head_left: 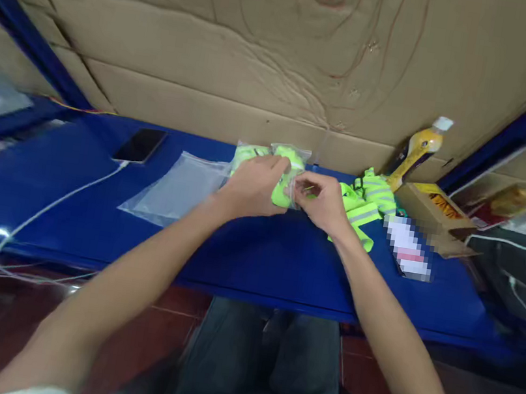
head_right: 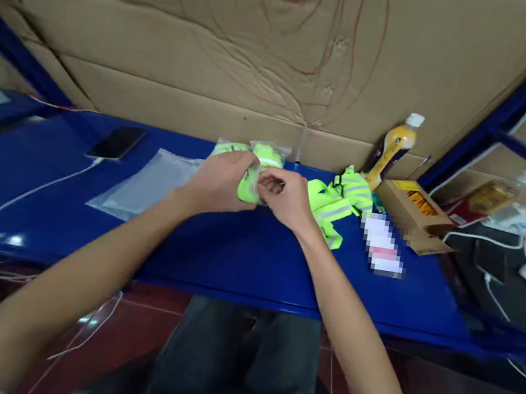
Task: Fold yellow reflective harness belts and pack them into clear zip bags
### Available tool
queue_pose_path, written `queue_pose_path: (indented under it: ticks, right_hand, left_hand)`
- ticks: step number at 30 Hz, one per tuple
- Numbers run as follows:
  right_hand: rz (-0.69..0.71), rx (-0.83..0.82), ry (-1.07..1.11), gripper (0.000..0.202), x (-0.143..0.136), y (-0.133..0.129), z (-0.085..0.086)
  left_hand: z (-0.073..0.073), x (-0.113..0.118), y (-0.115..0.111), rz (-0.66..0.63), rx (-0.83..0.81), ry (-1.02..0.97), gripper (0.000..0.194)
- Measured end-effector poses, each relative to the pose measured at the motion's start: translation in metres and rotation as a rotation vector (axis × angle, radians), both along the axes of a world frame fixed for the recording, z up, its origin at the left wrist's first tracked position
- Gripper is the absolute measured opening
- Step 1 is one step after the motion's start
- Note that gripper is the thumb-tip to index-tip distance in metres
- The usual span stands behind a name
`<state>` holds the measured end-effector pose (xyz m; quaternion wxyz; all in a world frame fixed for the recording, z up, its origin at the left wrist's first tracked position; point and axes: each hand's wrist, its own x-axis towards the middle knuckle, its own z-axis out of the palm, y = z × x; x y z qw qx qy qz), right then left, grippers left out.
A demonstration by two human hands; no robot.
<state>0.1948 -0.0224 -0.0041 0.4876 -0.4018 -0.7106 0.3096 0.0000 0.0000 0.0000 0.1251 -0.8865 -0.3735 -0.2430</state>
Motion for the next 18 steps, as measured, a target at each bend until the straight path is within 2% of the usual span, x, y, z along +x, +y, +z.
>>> queue_pose_path:
  ticks: [4,9,12,15,18]
  right_hand:
    - [-0.119,0.079,-0.019,0.008,-0.008,-0.007,-0.008]
    - [-0.194,0.077,0.120,0.013,-0.016,-0.006,-0.023]
    - [-0.116,0.062,0.112,0.007,-0.011,-0.002,-0.021]
    - [0.011,0.103,0.077,0.031,-0.008,-0.004,-0.013]
    - [0.018,0.169,-0.028,0.043,-0.012,-0.009,-0.008]
  left_hand:
    - [-0.007,0.009,-0.006,-0.005,0.059,0.013,0.034]
    - [-0.017,0.015,-0.003,-0.024,0.144,0.003,0.019]
    - [-0.020,0.012,0.007,0.044,0.184,-0.101,0.029]
    - [-0.020,0.009,0.013,0.163,0.227,-0.254,0.040]
    - [-0.019,0.010,0.011,0.208,0.186,-0.374,0.037]
